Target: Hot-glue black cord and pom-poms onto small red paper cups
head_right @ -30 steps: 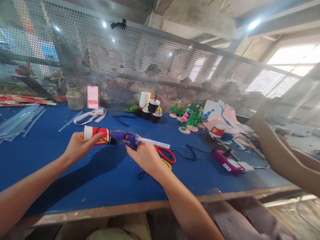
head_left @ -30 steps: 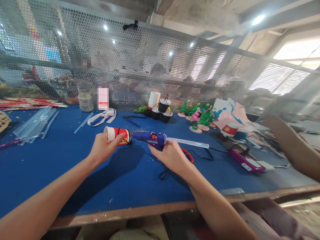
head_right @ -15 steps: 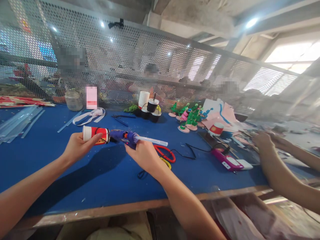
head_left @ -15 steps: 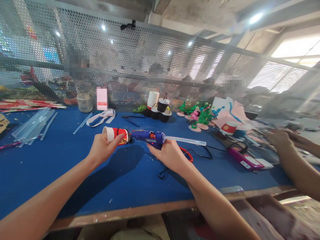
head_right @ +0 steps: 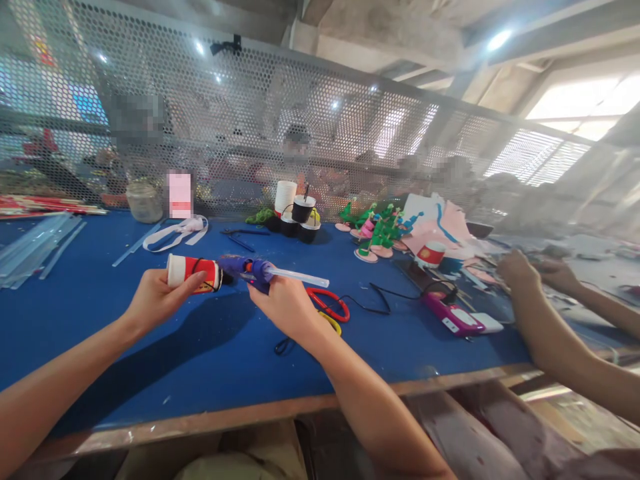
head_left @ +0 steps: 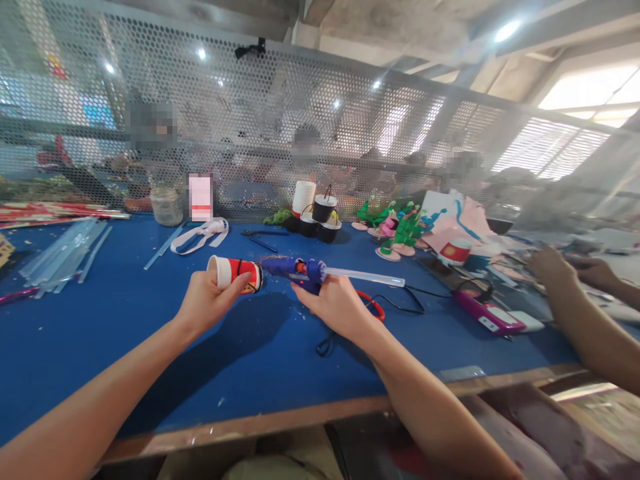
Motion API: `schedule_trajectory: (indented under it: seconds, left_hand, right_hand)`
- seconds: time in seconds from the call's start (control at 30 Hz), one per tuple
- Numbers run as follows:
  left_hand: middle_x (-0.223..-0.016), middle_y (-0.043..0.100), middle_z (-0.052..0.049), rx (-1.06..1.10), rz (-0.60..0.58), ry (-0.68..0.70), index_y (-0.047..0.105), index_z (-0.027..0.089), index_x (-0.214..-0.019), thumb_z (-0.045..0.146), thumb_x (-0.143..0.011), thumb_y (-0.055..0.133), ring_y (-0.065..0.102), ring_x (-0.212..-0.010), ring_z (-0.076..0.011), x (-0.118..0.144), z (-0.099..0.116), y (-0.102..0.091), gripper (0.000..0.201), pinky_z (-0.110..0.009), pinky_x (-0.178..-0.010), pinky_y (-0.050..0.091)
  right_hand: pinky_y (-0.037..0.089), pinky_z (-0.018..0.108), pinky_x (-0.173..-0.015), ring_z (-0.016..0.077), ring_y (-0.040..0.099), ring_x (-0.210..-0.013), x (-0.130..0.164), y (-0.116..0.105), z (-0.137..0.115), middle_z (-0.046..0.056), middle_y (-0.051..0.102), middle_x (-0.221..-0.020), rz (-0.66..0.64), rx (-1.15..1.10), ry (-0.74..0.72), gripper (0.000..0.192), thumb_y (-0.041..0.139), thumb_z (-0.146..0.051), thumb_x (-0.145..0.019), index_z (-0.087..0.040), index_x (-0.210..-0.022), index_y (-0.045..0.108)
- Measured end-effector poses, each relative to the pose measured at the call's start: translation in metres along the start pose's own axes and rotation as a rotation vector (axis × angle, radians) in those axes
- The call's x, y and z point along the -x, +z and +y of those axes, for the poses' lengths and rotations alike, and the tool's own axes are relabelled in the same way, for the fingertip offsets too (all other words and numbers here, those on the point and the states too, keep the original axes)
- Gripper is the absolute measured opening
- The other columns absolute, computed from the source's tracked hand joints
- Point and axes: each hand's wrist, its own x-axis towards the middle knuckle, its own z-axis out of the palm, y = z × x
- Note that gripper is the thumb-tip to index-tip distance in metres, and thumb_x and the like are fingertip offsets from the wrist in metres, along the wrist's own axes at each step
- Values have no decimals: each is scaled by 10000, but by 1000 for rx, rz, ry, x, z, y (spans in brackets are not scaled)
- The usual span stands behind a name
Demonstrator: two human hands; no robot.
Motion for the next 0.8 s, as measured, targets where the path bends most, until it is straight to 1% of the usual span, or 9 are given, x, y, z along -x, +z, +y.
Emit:
schedule_trajectory:
  seconds: [0.13,0.23,0.37,0.47,0.53,0.67,0.8]
  left_hand:
    - [-448,454,21,1,-5,-15,552,136,-506,434,-646,559,379,-427,-91,0,1,0,329,-209,-403,287]
    - [-436,437,30,38,10,-21,551,139,-505,433,-646,558,364,-418,-86,-1,-1,0,325,-208,-402,291]
    - [-414,397,40,36,31,-22,514,145,-469,437,-645,556,331,-403,-75,-2,-4,0,343,-201,-381,261]
    - [-432,424,36,45,17,-16,534,140,-494,430,-643,562,345,-416,-76,-2,-3,0,327,-199,-390,275]
    - [-441,437,34,59,13,-23,540,139,-497,426,-638,570,353,-425,-76,-2,-3,1,320,-197,-396,286]
    - [-426,406,40,93,33,-80,507,146,-455,433,-626,578,329,-420,-71,-3,-3,0,342,-197,-386,267]
    - [-430,395,38,121,45,-143,503,144,-447,430,-609,591,324,-424,-71,-4,-2,1,341,-202,-389,257]
  right_hand:
    - [360,228,-450,140,505,-454,0,-1,0,-14,482,-426,-17,15,37,158,505,-264,-727,-169,-609,548]
    - [361,226,-455,139,508,-460,2,-2,-1,-17,481,-427,-32,0,24,163,499,-258,-734,-173,-599,534]
    - [367,230,-463,140,511,-465,3,-2,0,-12,497,-442,-37,-6,16,153,505,-256,-733,-168,-613,538]
    - [374,234,-469,139,511,-467,3,-3,1,-10,509,-456,-34,-7,29,144,503,-256,-735,-160,-641,555]
    - [375,232,-470,134,507,-468,4,-3,1,-13,511,-458,-34,-11,12,135,502,-249,-735,-160,-652,558]
    - [367,222,-453,128,496,-471,5,-4,0,-20,505,-457,-30,-11,-21,128,506,-250,-732,-168,-644,552]
    - [356,216,-442,121,483,-462,7,-4,-1,-26,493,-452,-16,-8,-19,132,501,-248,-733,-170,-633,541]
